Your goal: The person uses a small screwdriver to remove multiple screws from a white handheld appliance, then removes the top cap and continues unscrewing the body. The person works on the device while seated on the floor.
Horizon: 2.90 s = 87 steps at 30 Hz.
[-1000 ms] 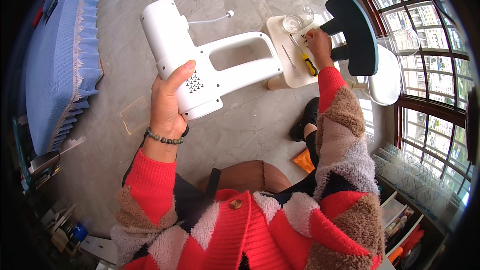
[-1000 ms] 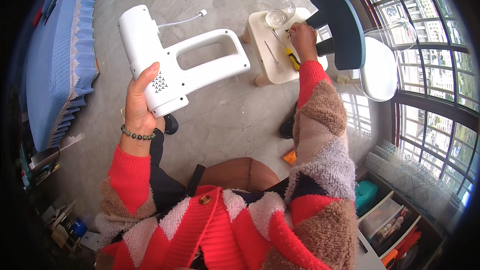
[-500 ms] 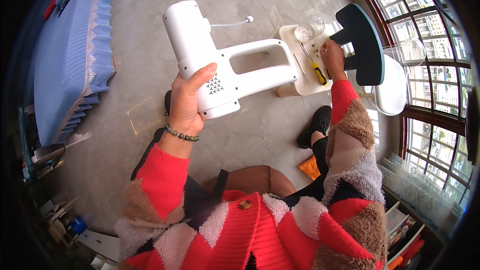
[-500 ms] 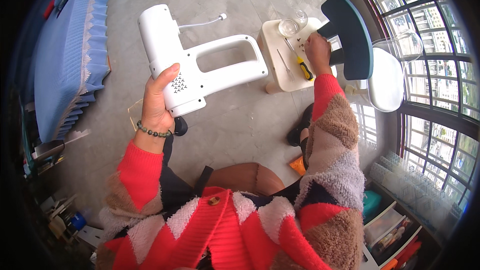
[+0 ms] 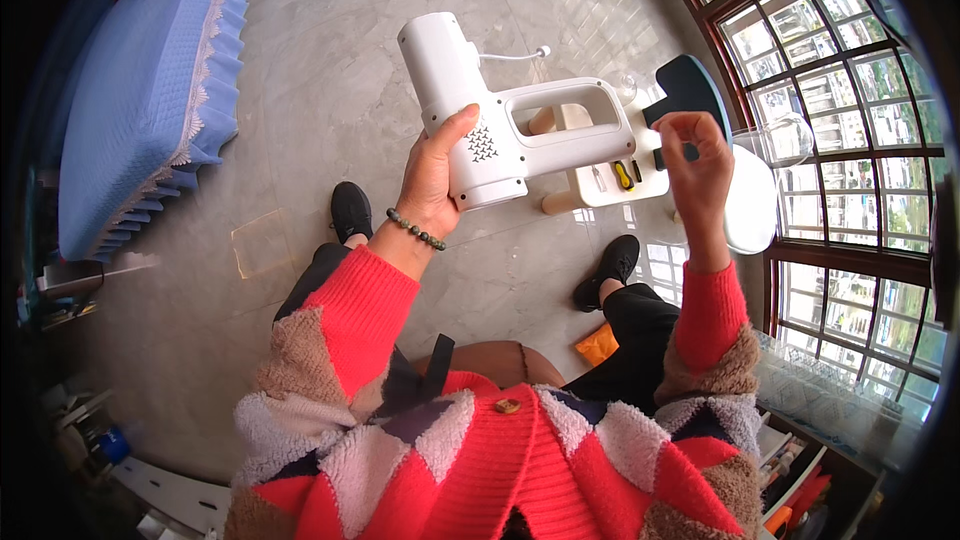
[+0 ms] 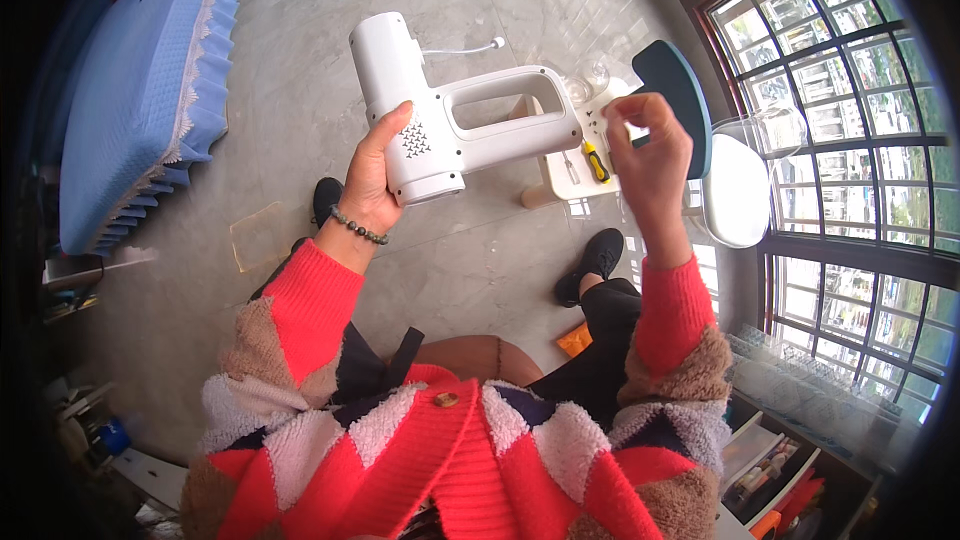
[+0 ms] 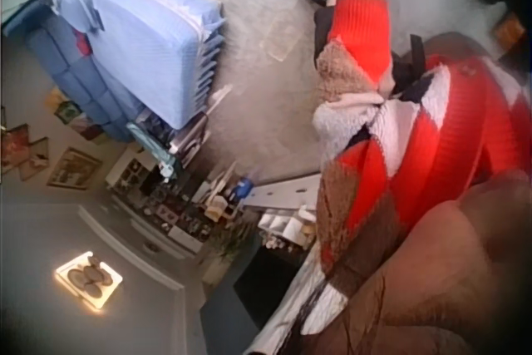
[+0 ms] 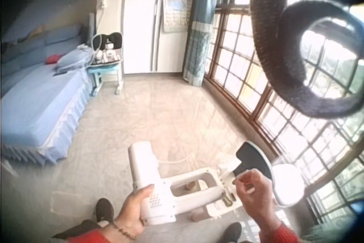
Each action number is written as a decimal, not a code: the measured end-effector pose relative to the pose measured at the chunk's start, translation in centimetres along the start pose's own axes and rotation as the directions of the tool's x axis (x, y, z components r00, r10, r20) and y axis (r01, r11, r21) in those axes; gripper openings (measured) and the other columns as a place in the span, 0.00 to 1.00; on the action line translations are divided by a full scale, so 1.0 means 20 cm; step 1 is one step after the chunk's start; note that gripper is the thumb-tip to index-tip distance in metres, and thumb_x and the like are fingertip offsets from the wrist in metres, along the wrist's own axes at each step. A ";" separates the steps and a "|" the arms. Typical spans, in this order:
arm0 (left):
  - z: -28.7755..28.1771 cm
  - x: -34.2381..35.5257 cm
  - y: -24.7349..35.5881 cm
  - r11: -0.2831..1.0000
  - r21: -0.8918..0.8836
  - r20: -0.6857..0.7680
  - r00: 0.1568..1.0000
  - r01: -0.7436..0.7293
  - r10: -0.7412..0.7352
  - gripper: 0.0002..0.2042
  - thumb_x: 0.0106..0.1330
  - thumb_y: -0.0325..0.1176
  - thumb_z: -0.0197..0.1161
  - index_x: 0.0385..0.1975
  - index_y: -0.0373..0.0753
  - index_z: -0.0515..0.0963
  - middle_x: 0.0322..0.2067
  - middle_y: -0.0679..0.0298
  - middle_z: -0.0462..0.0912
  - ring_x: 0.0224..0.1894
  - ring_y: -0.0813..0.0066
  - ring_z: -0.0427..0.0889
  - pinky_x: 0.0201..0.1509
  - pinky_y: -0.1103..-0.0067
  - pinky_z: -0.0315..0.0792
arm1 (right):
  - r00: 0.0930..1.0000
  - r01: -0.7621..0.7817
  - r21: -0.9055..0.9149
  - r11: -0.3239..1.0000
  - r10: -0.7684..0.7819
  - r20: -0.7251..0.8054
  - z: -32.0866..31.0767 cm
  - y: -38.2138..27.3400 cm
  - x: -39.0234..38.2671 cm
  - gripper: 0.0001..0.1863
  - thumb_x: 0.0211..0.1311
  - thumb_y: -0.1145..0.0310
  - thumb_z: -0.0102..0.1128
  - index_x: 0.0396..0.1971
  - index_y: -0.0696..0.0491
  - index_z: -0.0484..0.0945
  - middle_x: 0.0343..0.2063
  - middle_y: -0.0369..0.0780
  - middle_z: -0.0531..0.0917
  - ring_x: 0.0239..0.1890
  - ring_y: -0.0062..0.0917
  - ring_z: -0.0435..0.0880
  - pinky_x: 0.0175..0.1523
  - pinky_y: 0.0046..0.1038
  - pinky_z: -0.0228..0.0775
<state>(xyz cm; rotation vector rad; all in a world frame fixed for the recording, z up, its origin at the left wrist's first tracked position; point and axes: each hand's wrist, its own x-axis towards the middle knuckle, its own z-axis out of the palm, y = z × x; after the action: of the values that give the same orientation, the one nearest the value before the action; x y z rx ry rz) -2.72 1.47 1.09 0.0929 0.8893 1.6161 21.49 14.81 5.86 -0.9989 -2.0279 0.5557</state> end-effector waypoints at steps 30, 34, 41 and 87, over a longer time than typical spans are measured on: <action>0.12 -0.13 -0.30 0.293 0.922 0.143 0.928 -0.251 0.345 0.33 0.46 0.46 0.75 0.48 0.34 0.69 0.32 0.52 0.85 0.34 0.53 0.86 0.38 0.65 0.79 | 0.924 0.121 -0.059 0.991 -0.091 0.370 0.21 -0.34 -0.25 0.05 0.52 0.77 0.67 0.27 0.55 0.78 0.22 0.39 0.82 0.26 0.28 0.84 0.32 0.26 0.74; 0.12 -0.13 -0.30 0.284 0.942 0.094 0.954 -0.177 0.284 0.36 0.46 0.47 0.77 0.51 0.35 0.69 0.35 0.52 0.85 0.37 0.54 0.86 0.40 0.67 0.79 | 0.915 0.097 -0.073 0.993 -0.060 0.399 0.21 -0.34 -0.26 0.06 0.51 0.75 0.64 0.27 0.54 0.75 0.22 0.39 0.82 0.25 0.36 0.82 0.31 0.33 0.72; 0.12 -0.13 -0.31 0.252 0.950 0.111 0.955 -0.183 0.273 0.34 0.47 0.46 0.75 0.51 0.35 0.69 0.34 0.50 0.85 0.37 0.51 0.85 0.41 0.65 0.78 | 0.899 0.116 -0.114 0.987 -0.055 0.435 0.22 -0.33 -0.26 0.06 0.52 0.74 0.65 0.27 0.54 0.75 0.22 0.40 0.81 0.26 0.37 0.81 0.32 0.34 0.72; 0.02 -0.04 -0.03 0.856 0.502 0.018 0.991 -0.124 0.133 0.22 0.55 0.31 0.69 0.49 0.32 0.70 0.41 0.60 0.79 0.41 0.74 0.80 0.45 0.76 0.77 | 0.800 -0.004 -0.716 0.698 0.431 0.416 0.50 0.93 -0.45 0.11 0.58 0.62 0.61 0.31 0.55 0.80 0.33 0.46 0.84 0.37 0.41 0.85 0.39 0.41 0.77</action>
<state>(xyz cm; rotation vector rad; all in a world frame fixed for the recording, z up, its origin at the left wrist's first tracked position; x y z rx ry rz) -1.88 0.96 1.39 0.5152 1.3276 1.4703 25.33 18.26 -16.51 -1.7175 -2.7621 0.1997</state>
